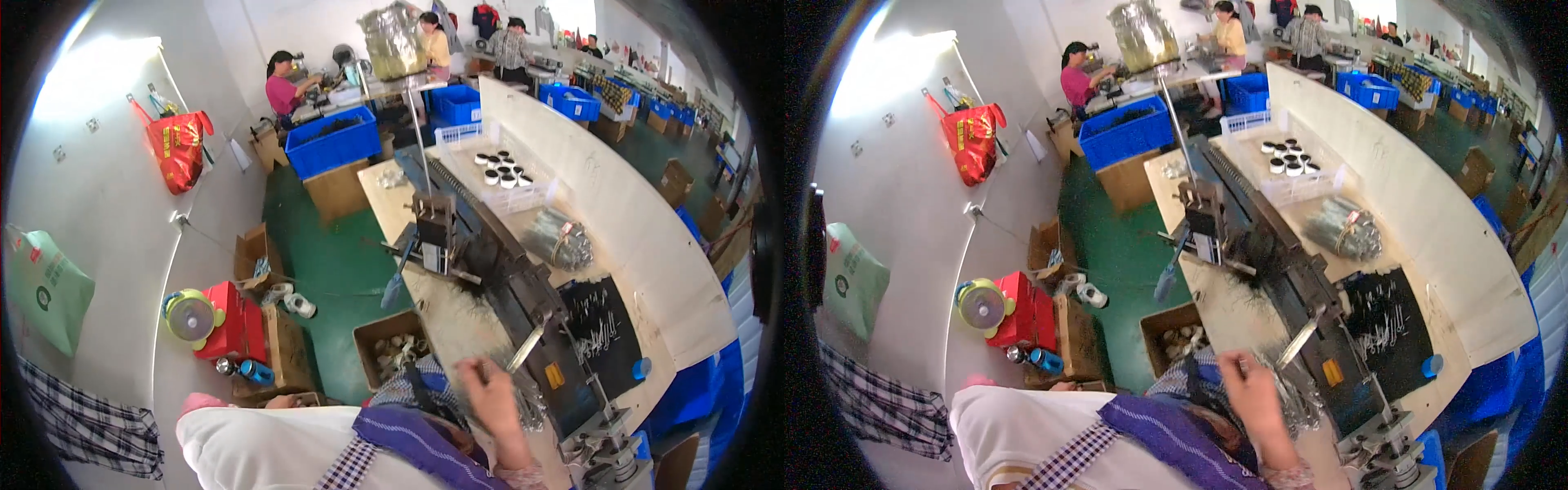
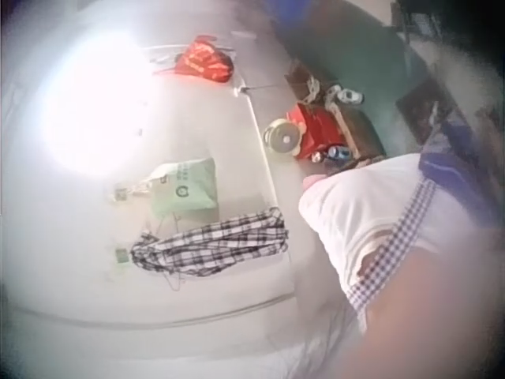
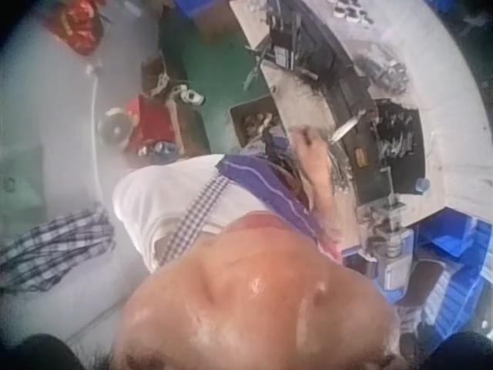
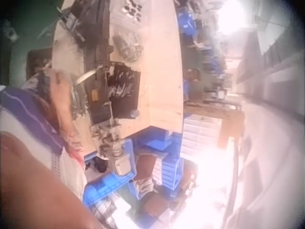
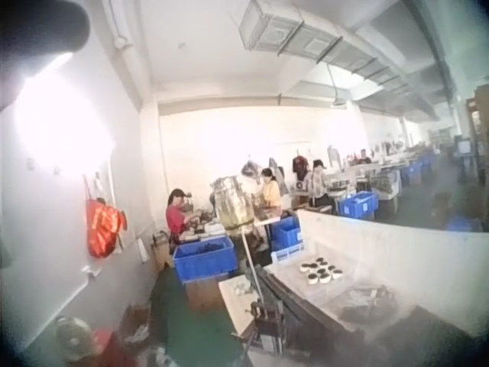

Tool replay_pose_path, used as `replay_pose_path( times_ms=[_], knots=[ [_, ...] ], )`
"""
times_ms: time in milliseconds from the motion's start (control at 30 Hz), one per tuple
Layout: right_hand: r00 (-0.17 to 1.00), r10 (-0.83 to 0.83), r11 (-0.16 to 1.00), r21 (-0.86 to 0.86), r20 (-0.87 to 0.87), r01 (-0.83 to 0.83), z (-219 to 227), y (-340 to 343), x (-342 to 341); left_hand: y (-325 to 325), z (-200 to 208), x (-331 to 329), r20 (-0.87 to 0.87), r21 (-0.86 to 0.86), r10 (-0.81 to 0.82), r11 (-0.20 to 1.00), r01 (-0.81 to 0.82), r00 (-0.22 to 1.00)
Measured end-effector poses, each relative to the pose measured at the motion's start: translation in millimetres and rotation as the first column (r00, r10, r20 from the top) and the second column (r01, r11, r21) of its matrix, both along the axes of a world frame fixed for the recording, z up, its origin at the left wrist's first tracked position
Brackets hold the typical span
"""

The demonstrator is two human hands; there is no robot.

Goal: Assembling small metal wire components using an industrial machine and manual placement in a manufacturing facility.

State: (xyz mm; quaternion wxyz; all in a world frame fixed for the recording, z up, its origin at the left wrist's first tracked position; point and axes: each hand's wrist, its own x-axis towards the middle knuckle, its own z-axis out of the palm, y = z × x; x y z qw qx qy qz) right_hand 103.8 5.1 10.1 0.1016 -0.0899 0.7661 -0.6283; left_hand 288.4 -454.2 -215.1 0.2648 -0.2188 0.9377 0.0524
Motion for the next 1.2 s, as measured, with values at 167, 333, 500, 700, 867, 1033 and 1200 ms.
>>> replay_pose_path(
  times_ms=[167, 333, 500, 700, 867, 1033, 1200],
  knots=[
    [0.996, 0.052, 0.998, 0.031, -0.071, -0.050, 4.6, 5.8, 3.2, 105.5, -4.5, -109.4, -0.319, 0.466, -0.076, 0.856, 0.226, 0.945],
    [0.970, -0.220, 0.971, -0.121, -0.108, 0.207, 30.8, 33.3, -1.0, 167.0, 41.0, -146.9, -0.379, 0.623, -0.019, 0.734, 0.271, 0.925],
    [0.421, -0.891, 0.438, -0.572, -0.173, 0.693, 106.6, 131.8, 12.8, 265.5, 211.7, -193.6, -0.635, 0.739, -0.063, 0.240, 0.630, 0.770],
    [0.791, -0.240, 0.573, -0.740, -0.563, -0.352, 124.5, 108.6, 0.1, 323.2, 239.5, -209.6, -0.776, 0.620, -0.009, 0.170, 0.766, 0.630],
    [0.226, 0.513, 0.287, -0.082, -0.828, -0.954, 167.4, -84.7, 12.8, 203.9, 101.2, -244.9, -0.785, 0.464, -0.153, 0.497, 0.733, 0.600],
    [0.050, 0.513, 0.243, 0.089, -0.857, -0.966, 185.9, -53.8, 36.3, 158.2, 11.0, -207.4, -0.699, 0.475, -0.137, 0.644, 0.599, 0.702],
    [0.015, 0.529, 0.002, -0.016, -0.849, -1.000, 184.7, -84.2, 45.6, 97.9, -36.5, -168.7, -0.602, 0.450, -0.104, 0.775, 0.443, 0.792]
  ],
)
